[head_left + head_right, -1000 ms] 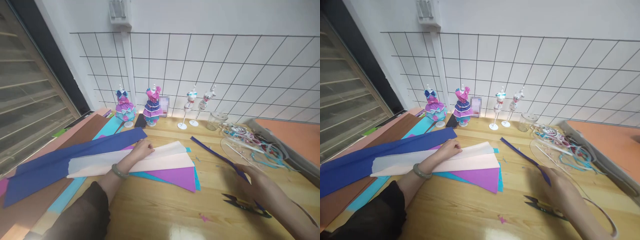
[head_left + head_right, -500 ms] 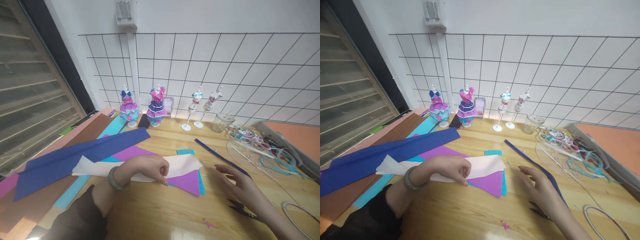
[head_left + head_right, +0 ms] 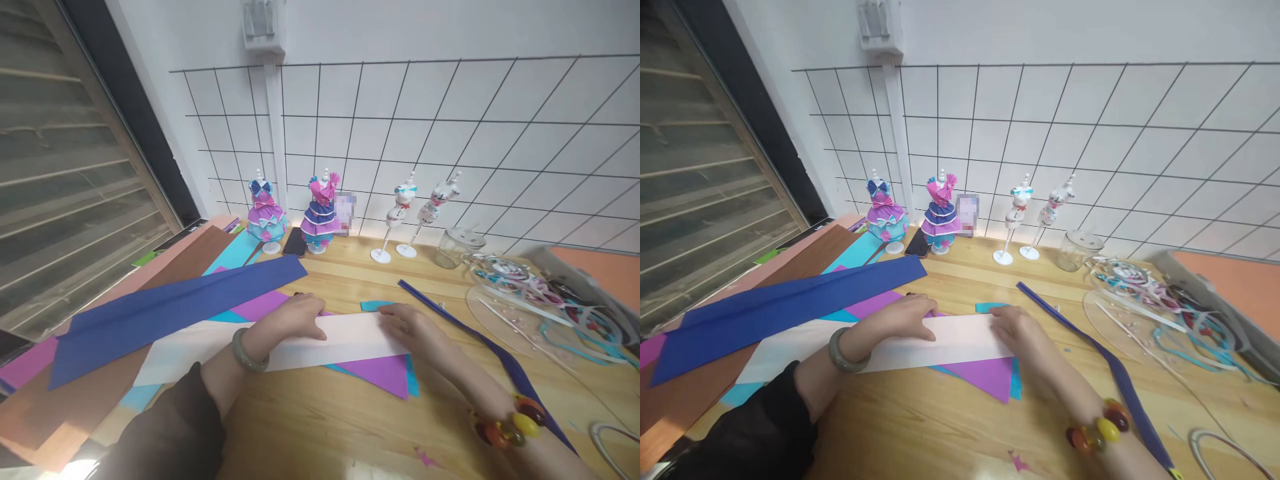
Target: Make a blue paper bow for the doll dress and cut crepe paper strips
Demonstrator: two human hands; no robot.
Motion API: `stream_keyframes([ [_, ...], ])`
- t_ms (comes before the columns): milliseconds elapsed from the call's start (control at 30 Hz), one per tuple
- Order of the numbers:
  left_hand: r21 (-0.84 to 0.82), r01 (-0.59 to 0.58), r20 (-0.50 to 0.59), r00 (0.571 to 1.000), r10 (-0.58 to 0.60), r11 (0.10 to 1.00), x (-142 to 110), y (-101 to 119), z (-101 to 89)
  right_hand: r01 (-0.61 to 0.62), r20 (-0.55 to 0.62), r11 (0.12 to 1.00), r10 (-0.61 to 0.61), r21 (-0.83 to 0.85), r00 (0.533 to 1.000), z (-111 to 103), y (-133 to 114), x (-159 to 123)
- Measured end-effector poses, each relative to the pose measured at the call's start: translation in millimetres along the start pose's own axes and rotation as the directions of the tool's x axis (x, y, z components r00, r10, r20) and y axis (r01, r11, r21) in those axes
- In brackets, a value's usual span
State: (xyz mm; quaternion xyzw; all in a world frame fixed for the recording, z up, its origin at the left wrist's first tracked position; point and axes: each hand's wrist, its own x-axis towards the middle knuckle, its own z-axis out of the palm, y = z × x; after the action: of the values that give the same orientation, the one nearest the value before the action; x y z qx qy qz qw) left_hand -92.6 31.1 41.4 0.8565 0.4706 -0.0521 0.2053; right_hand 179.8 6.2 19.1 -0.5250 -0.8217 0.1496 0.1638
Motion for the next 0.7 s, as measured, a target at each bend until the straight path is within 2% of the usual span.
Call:
stream_keyframes([
  [100, 0.007, 0.001, -0.032, 0.999, -0.001, 1.000, 1.4, -1.2, 2.8, 0.115, 0.084, 0.992, -0.111, -0.044, 0.990, 7.0, -5.9, 15.8],
  [267, -0.073, -0.001, 0.018, 1.000, 0.002, 0.997, 4.7, -5.9, 5.1, 0.125, 0.156, 0.988, -0.111, -0.088, 0.982, 8.4, -12.1, 31.7],
  [400, -0.064, 0.000, 0.041, 0.999, 0.003, 0.998, 7.2, -4.9, 5.4, 0.148, 0.205, 0.983, -0.124, -0.109, 0.971, 3.1, -18.6, 35.7],
  [600, -0.080, -0.052, 0.108, 0.992, 0.061, 0.995, -2.7, 0.4, -9.6, 0.132, 0.189, 0.986, -0.112, -0.098, 0.976, -12.2, -31.5, 18.5],
  [700, -0.087, -0.060, 0.189, 0.979, 0.076, 0.994, -11.5, -3.6, -23.5, 0.050, 0.176, 0.998, -0.044, -0.027, 0.983, -24.5, -31.5, -2.2],
])
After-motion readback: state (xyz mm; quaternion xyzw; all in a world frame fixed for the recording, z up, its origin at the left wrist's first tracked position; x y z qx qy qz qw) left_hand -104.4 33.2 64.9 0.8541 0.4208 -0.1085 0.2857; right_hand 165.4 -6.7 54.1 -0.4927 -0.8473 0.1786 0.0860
